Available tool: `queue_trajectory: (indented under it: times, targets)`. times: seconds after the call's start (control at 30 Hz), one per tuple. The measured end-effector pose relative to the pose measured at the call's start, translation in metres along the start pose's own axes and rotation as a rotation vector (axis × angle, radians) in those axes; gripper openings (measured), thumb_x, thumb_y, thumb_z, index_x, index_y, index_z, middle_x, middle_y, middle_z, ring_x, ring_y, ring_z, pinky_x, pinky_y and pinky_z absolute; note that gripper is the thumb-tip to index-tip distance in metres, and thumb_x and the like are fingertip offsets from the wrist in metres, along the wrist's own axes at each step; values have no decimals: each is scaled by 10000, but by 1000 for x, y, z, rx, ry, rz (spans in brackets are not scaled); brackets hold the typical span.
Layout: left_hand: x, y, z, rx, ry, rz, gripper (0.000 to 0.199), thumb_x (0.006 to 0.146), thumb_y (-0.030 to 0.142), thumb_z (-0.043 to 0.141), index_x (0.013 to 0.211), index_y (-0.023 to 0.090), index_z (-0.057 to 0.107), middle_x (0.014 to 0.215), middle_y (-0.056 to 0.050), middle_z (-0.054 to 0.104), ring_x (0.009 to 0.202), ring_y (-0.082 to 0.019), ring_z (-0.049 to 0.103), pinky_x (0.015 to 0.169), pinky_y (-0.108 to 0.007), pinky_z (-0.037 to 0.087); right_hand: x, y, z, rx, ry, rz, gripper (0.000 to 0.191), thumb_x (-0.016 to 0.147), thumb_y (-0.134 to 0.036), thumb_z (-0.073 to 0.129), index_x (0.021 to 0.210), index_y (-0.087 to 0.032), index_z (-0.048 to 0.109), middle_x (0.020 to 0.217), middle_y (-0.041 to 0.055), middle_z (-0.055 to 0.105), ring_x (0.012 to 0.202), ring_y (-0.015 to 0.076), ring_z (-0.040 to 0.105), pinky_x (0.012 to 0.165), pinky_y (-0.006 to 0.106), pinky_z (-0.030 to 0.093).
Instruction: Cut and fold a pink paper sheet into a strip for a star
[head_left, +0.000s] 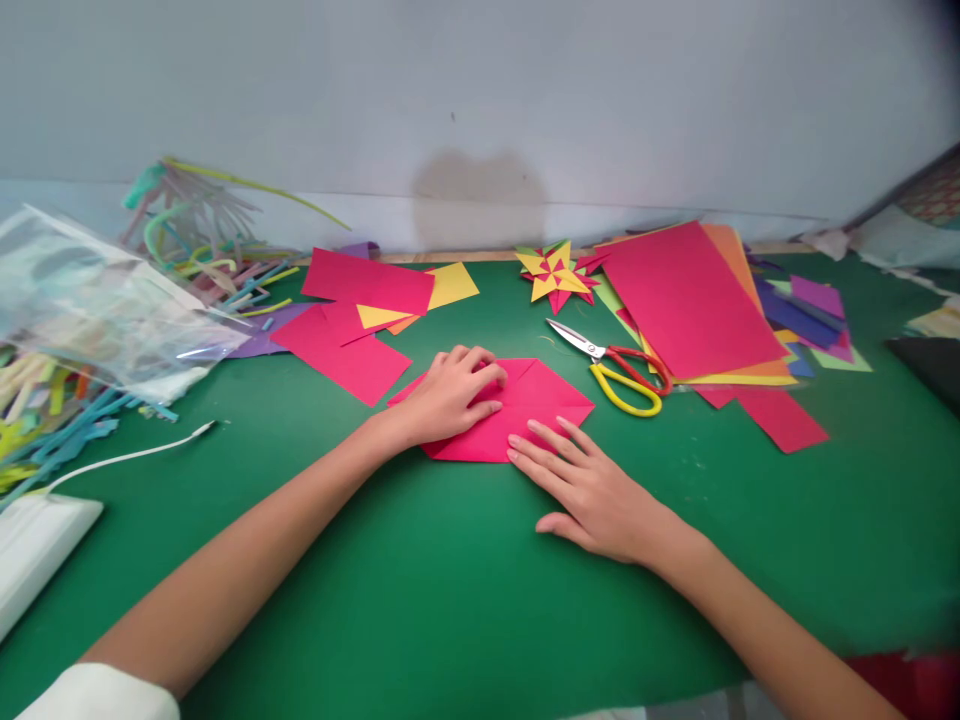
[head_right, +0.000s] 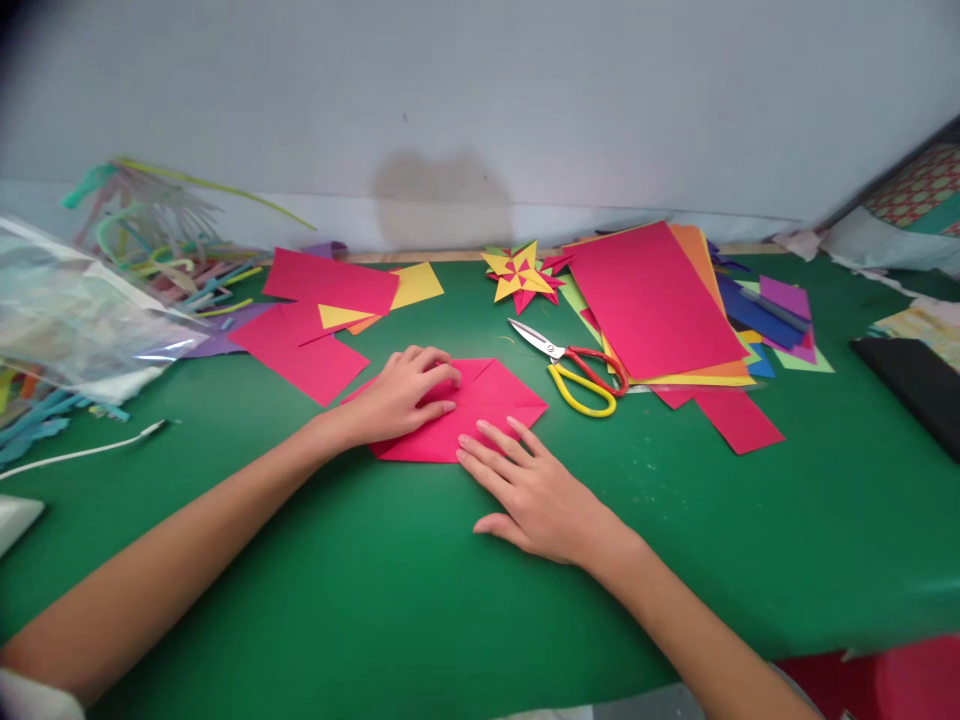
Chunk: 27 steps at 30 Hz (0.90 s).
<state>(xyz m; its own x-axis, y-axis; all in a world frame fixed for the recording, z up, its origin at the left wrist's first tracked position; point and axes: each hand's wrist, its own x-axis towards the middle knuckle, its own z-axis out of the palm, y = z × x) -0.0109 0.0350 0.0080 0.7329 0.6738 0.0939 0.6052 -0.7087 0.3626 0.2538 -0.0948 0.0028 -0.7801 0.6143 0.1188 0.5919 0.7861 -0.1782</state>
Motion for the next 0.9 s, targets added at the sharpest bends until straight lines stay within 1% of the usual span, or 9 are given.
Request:
queue_trajectory:
  times: [0.17,0.27,0.43,0.57,0.7,0.9]
  targets:
    - [-7,-7,-6,-47,-53,59,337,1038,486,574,1304,284,622,1463,-110,557,1287,-322,513,1044,-506,424,-1,1,1,-8,-13,3,801,1061,-550,541,1698,-164,248,1709,118,379,1624,350,259,1284,631,305]
    - [-10,-7,-7,-35,-58,68,359,1021,469,607,1326,279,610,1482,-114,544,1315,-333,498,1060,-520,419,-1,0,0,-19,-26,2,790,1067,-562,520,1691,-151,267,1719,110,361,1627,352,249,1287,634,297]
    - [-10,-5,-6,-43,-55,61,354,1023,457,601,1332,285,605,1487,-118,542,1318,-334,498,1080,-527,410,8,-3,-2,-32,-18,12,748,1075,-549,511,1675,-148,316,1716,114,363,1623,358,261,1281,651,296]
    - [-11,-3,-7,-39,-53,56,355,1032,448,590,1343,276,601,1494,-125,537,1319,-334,499,1083,-529,413,17,-5,2,-41,-9,11,764,1080,-558,491,1685,-139,284,1732,117,323,1628,351,247,1296,636,271]
    - [-11,-4,-6,-40,-44,65,346,1031,435,597,1335,270,610,1484,-127,541,1317,-334,502,1088,-535,418,19,-3,8,-44,-32,25,804,1073,-588,487,1695,-138,247,1750,106,276,1634,350,226,1307,624,249]
    - [-14,-5,-3,-17,-20,100,269,1049,420,589,1236,237,654,1467,-135,565,1345,-337,505,1093,-540,431,17,-3,8,-45,-63,40,808,1077,-598,462,1701,-145,222,1767,82,219,1644,347,183,1317,616,225]
